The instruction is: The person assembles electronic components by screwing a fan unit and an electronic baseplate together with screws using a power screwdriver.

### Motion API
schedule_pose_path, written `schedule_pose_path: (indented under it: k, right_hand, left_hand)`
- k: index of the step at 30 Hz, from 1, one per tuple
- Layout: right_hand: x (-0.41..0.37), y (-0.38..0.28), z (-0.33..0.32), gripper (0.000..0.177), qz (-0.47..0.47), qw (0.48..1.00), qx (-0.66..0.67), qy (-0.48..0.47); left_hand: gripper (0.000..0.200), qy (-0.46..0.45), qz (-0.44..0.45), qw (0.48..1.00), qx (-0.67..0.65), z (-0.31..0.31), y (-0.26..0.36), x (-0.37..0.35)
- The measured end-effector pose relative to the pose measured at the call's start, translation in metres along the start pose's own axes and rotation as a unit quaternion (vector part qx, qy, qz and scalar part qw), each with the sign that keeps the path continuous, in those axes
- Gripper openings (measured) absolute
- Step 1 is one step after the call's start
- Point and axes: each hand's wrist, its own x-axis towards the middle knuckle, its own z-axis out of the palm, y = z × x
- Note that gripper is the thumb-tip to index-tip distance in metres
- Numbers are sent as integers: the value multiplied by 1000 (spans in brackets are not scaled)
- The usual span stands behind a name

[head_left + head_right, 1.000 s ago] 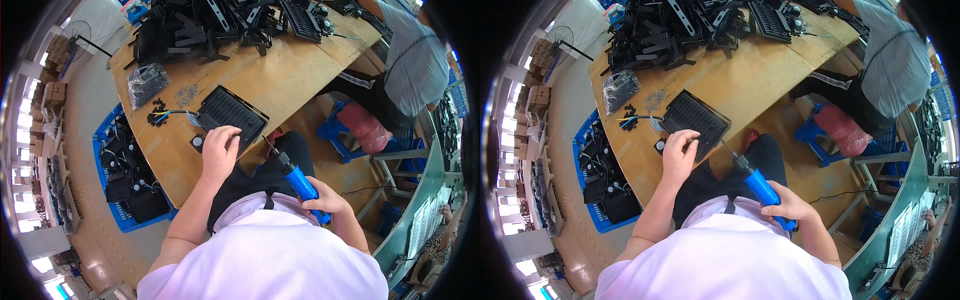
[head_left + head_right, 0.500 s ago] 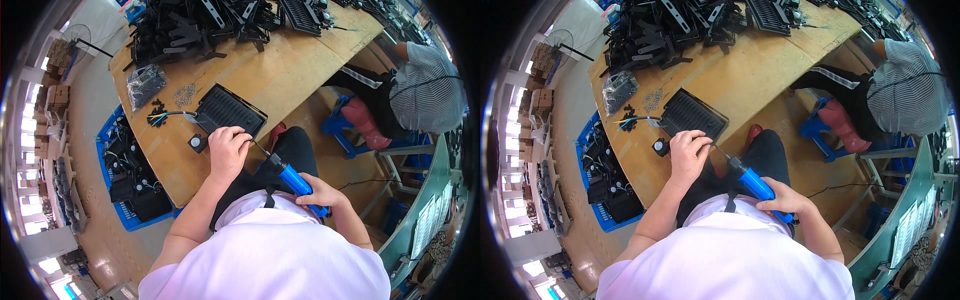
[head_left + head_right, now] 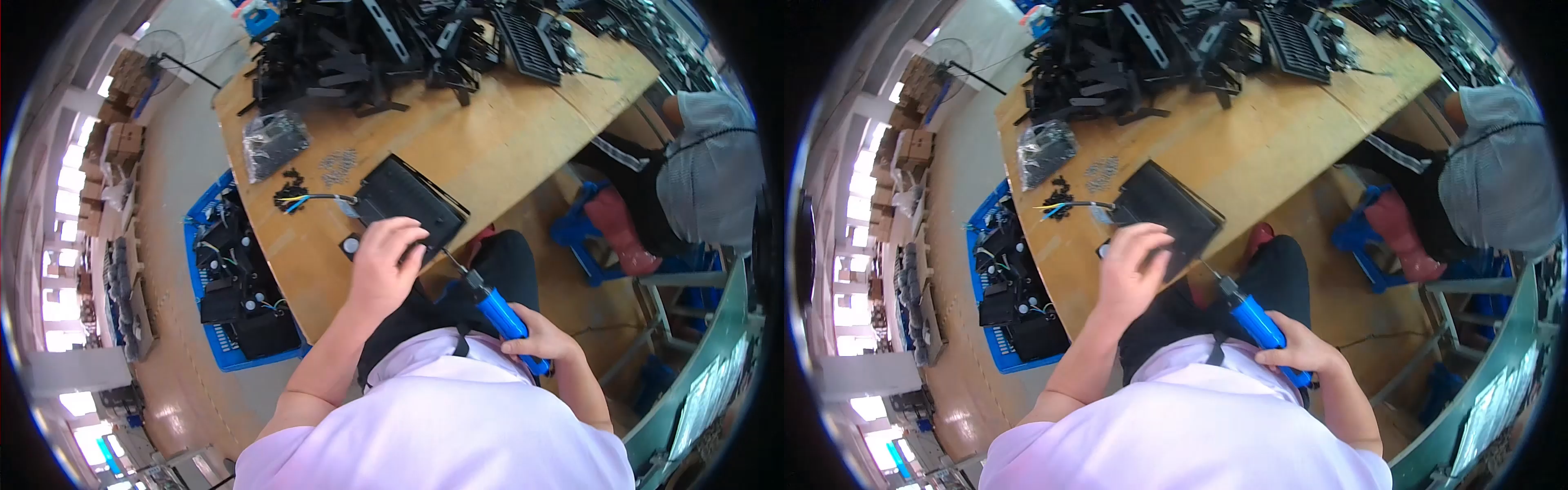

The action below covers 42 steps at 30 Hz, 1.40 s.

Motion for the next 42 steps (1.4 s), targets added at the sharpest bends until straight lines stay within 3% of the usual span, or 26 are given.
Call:
schedule_pose_path:
  k: [3,5,7,9,11,13,17,30,35,36,37,38,40,41,42]
  right_hand:
    - [2,8,-1,80,-14,1000,17,7]
    - [1,-1,1,79,-5,999,34,-1]
    - [2,2,1,78,-10,999,43,-7]
    - [3,4,0,78,-14,999,46,-7]
    - [2,3,1,78,-11,999,48,-6]
    - [2,9,2,73,-23,998,54,-3]
    - [2,11,3,65,-13,996,83,-8]
    - [2,6,6,69,-3,998,68,-7]
    - [4,3,11,69,7,999,50,-15]
    - [0,4,11,69,5,999,54,-1]
    - [5,5,12,71,-3,999,30,-18]
    - [3,7,15,74,-18,997,68,-29]
    - [12,25,15,79,-77,996,-46,-18]
    - [10,19,19,79,-57,997,-34,-30]
    - [23,36,21,74,-166,984,-63,3]
  left_hand:
    - [11,169,-28,984,46,-66,-11,37]
    - [13,239,-162,955,-71,-103,-47,63]
    - [15,235,-195,944,-123,-119,-99,93]
    - [21,97,-272,957,-14,-112,-175,103]
    - [23,-29,-215,969,117,-89,-201,102]
    - [23,-113,-216,955,171,-65,-214,97]
    - [14,-69,-119,967,213,-37,-236,82]
    - [8,-59,-157,968,187,-36,-231,79]
    - [16,-27,-144,968,206,-35,-238,75]
    - [22,-62,-207,950,224,-47,-214,79]
    - [26,-127,-274,926,227,-58,-198,86]
    - [28,-118,-284,928,210,-63,-182,87]
    - [28,-137,-325,908,227,-61,-162,92]
    - [27,-123,-288,930,194,-62,-161,88]
    - [27,-148,-257,943,153,-61,-204,84]
